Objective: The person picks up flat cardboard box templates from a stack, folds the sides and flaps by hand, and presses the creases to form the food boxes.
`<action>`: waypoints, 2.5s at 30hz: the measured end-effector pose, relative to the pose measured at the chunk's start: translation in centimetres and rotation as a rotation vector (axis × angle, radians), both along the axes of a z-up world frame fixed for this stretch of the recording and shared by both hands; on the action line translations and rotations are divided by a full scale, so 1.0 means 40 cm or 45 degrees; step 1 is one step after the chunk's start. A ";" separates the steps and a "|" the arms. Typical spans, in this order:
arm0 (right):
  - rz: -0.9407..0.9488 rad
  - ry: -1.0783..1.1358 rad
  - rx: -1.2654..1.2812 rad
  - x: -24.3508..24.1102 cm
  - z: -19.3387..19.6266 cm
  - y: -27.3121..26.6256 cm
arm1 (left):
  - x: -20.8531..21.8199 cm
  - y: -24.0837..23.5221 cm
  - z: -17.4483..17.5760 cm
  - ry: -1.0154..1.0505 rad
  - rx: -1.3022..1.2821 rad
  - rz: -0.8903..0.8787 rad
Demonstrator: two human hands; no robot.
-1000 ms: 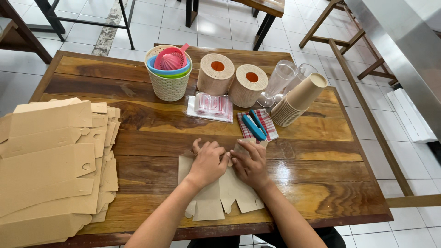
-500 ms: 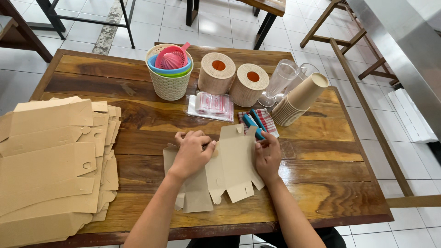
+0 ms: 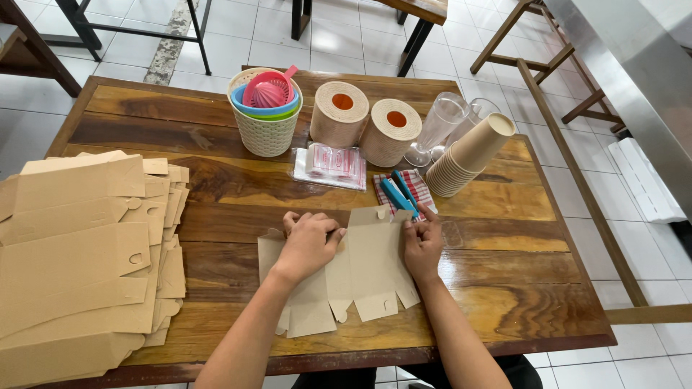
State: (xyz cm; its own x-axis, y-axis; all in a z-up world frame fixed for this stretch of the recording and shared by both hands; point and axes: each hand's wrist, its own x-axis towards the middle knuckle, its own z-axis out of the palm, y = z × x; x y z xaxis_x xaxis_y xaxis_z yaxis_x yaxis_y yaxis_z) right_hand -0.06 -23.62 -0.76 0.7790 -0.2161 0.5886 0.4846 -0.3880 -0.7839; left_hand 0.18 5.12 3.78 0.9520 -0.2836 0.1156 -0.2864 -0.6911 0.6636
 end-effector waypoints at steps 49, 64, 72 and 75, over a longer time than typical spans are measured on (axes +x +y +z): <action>-0.102 0.096 -1.408 -0.152 0.050 0.178 | -0.055 -0.084 -0.080 -0.257 0.376 -0.234; 0.164 0.251 -1.517 -0.133 0.048 0.165 | -0.105 -0.188 -0.148 -0.459 0.787 -0.139; 0.050 0.385 -1.470 -0.185 0.075 0.173 | -0.085 -0.177 -0.163 -0.431 0.758 -0.178; 0.041 0.407 -1.513 -0.179 0.066 0.175 | -0.089 -0.178 -0.166 -0.474 0.776 -0.168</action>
